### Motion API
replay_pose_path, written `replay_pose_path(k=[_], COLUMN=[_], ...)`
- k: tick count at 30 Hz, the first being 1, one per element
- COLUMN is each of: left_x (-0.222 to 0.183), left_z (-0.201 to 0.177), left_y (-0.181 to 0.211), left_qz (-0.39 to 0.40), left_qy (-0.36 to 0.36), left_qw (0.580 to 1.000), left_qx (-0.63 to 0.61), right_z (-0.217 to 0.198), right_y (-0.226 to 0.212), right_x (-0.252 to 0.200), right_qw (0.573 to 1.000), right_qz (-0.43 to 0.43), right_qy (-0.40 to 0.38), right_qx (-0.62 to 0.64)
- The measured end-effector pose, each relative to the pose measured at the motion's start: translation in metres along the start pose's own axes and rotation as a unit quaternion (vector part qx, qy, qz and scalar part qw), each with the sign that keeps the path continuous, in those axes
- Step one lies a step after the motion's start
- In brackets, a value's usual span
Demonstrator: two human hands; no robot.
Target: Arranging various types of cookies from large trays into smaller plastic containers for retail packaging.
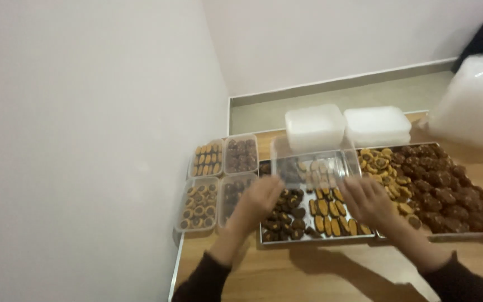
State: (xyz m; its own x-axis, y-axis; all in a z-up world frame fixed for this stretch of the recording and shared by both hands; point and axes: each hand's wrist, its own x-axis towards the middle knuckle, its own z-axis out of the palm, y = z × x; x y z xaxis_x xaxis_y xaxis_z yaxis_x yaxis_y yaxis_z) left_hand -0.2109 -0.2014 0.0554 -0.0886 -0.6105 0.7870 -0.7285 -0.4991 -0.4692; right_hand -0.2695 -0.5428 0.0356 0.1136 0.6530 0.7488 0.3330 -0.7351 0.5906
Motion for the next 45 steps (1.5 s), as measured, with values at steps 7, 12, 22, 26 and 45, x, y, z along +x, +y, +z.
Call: replay_pose_path(k=[7,12,22,26,45], left_x=[-0.030,-0.071,-0.085,-0.085,-0.067], left_z=[-0.151,-0.181,-0.193,-0.192,-0.175], left_y=[0.118,0.168,0.193,0.190,0.170], left_qz=[-0.096,-0.128,-0.181,-0.184,-0.778], left_qy=[-0.073,-0.140,-0.095,-0.069,-0.316], left_qw=[0.977,0.953,0.957,0.952,0.487], left_qx=[-0.177,-0.236,-0.207,-0.234,-0.241], right_z=[-0.150,-0.170,-0.152,-0.155,-0.183], right_y=[-0.126,-0.190,-0.239,-0.239,-0.224], right_x=[-0.004,-0.042,-0.097,-0.085,-0.036], right_qw=[0.992,0.978,0.971,0.974,0.657], right_qz=[0.028,0.097,0.099,0.114,0.634], right_qy=[-0.088,-0.092,-0.125,-0.101,-0.318], right_qx=[0.091,0.163,0.177,0.168,0.253])
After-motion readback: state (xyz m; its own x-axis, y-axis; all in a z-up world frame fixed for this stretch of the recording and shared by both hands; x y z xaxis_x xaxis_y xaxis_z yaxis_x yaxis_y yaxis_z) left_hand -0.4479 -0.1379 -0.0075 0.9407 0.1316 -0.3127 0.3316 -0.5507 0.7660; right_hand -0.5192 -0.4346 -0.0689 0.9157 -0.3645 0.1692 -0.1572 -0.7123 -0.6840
